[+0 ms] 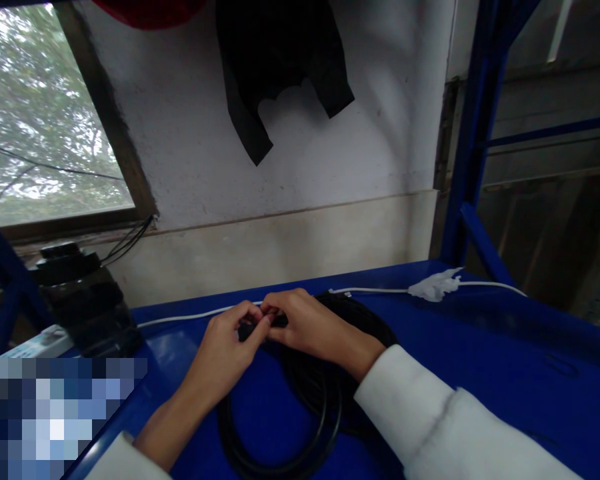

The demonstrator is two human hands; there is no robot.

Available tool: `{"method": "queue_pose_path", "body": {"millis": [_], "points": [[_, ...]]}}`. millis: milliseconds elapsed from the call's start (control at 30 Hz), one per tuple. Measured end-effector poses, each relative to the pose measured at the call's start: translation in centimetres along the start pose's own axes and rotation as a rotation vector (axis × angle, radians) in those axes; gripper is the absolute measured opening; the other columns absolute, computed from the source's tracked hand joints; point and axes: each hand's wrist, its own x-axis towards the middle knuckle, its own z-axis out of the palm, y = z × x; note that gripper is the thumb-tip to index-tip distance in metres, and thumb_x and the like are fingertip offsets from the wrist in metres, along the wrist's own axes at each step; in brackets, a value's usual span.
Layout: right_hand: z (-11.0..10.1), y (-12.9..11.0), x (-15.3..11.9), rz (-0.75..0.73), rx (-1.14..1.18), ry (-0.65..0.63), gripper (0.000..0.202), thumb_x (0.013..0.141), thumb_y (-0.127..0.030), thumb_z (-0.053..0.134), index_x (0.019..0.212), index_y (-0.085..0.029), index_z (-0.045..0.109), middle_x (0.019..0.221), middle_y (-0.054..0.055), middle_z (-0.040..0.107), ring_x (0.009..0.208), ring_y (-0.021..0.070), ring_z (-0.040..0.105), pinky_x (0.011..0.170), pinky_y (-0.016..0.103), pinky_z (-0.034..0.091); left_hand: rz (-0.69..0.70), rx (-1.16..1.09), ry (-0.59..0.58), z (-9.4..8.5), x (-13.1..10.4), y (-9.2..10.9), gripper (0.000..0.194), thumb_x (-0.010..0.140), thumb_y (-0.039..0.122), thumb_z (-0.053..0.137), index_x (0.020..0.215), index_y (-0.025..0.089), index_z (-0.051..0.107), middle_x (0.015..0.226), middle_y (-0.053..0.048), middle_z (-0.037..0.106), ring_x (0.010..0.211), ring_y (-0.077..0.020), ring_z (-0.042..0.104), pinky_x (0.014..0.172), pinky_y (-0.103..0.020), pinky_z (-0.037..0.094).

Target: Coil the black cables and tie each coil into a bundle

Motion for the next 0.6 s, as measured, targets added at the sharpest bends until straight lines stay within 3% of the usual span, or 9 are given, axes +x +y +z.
{"method": "queue_pose_path", "body": {"millis": [600], "points": [[0.0, -0.11, -0.01, -0.003, -0.002, 0.0, 0.009, 0.09, -0.021, 0.076, 0.097, -0.019, 0.072, 0.087, 0.0, 0.074, 0.077, 0.0147, 0.067, 0.069, 0.023, 0.043, 0.0, -0.009, -0.002, -0.03, 0.05, 0.4, 0.016, 0.095, 0.026, 0.062, 0.081, 0.022, 0.068, 0.082, 0.0, 0.072, 0.079, -0.0179, 0.066, 0.074, -0.03, 0.045]]}}
